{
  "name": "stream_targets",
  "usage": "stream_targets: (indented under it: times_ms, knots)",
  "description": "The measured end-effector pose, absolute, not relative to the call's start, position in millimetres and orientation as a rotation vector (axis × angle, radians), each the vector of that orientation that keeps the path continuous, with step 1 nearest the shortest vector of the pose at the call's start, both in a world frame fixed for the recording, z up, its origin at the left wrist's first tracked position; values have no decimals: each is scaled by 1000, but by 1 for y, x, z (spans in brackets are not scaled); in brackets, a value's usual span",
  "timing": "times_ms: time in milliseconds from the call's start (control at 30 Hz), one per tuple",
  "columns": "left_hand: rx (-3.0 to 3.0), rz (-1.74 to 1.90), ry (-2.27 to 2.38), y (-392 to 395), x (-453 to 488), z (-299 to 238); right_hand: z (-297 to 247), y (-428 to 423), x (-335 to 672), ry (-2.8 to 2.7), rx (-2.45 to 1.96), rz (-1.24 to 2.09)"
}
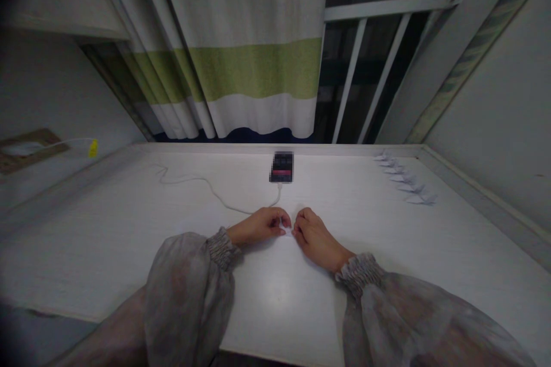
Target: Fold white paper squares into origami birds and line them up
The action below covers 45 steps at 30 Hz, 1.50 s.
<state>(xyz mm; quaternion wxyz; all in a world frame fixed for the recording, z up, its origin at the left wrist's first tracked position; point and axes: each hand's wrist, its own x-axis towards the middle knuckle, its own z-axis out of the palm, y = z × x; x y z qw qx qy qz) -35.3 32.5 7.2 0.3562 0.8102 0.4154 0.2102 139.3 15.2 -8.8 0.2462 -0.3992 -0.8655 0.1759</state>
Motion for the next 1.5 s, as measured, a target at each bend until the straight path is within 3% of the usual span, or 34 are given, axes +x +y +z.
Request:
stream_targets:
  times_ms: [867, 1500]
  knots:
    - [1886, 566, 1100, 34, -33, 2, -17, 31, 139, -2309, -1081, 681]
    - [1957, 495, 1152, 35, -30, 4, -10, 25, 137, -2335, -1186, 627]
